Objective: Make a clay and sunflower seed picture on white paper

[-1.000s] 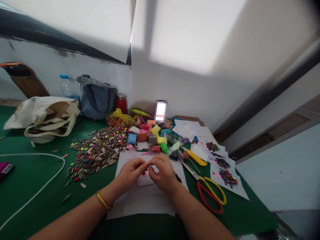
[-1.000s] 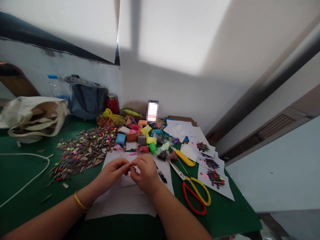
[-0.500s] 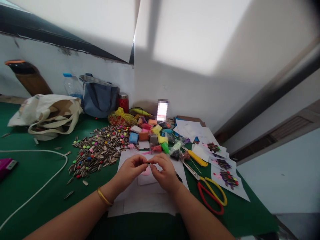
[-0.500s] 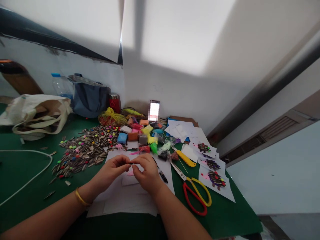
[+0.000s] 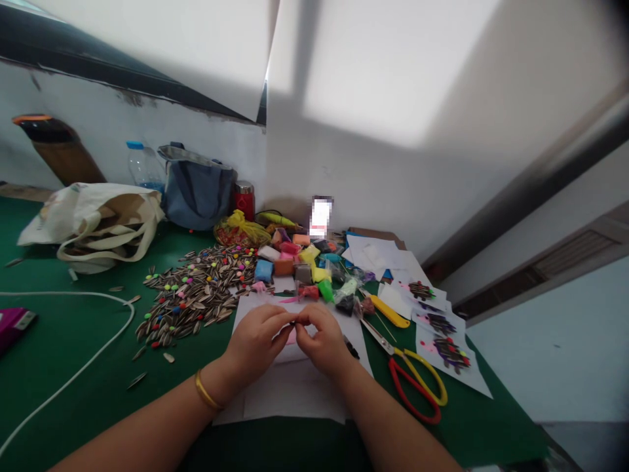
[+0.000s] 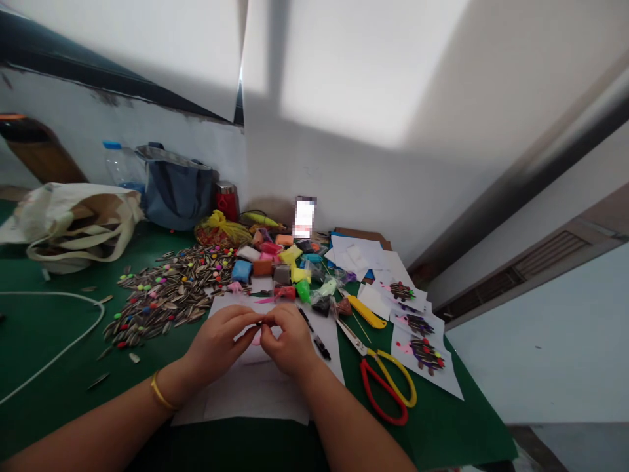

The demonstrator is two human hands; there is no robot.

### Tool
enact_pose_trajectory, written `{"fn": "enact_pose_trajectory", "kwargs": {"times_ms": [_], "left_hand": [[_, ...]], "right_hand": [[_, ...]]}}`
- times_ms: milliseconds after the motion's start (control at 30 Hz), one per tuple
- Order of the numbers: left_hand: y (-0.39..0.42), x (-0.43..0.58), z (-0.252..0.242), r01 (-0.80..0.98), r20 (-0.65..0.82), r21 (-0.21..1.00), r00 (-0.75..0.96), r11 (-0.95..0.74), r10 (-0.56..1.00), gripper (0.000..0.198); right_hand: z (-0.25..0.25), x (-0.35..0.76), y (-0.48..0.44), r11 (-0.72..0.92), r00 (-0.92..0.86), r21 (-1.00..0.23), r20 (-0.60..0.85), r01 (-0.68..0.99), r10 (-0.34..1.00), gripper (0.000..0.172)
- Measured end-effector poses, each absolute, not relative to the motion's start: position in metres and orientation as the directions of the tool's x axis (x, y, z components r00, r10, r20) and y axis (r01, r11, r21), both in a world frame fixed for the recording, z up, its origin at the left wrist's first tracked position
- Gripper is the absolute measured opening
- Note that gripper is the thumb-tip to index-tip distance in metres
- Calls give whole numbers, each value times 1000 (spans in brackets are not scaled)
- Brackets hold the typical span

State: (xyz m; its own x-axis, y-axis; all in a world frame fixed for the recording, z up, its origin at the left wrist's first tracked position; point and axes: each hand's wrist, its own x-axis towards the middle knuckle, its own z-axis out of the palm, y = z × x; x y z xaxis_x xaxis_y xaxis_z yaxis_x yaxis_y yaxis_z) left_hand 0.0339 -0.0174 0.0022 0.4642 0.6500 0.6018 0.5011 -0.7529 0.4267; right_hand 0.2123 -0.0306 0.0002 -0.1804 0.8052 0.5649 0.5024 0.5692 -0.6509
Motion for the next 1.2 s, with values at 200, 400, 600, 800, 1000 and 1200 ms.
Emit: {"fn": "enact_pose_trajectory", "kwargs": {"times_ms": [200, 400, 600, 800, 1000, 1200], "left_hand": [[-21, 38, 5, 594, 589, 274, 518, -756, 620, 11], [-15, 34, 6, 559, 491, 522, 421, -644, 763, 5], [-7, 30, 0, 496, 364, 723, 319, -481, 875, 7], [-5, 31, -6, 440, 334, 782, 301, -441, 893, 8], [-3, 32, -6, 441, 329, 787, 294, -432, 898, 11], [-6, 30, -4, 485, 303, 770, 294, -415, 906, 17]], "right_hand": [[0, 209, -31, 534, -148, -577, 581, 619, 800, 11], [-3, 222, -23, 414, -36, -673, 500, 613, 865, 12], [-6, 226, -19, 355, -43, -814, 379, 459, 924, 23], [-8, 225, -19, 239, -20, -916, 246, 322, 969, 19], [-9, 225, -20, 202, -23, -919, 206, 340, 978, 15], [-13, 226, -20, 261, -48, -870, 266, 418, 963, 30]]}}
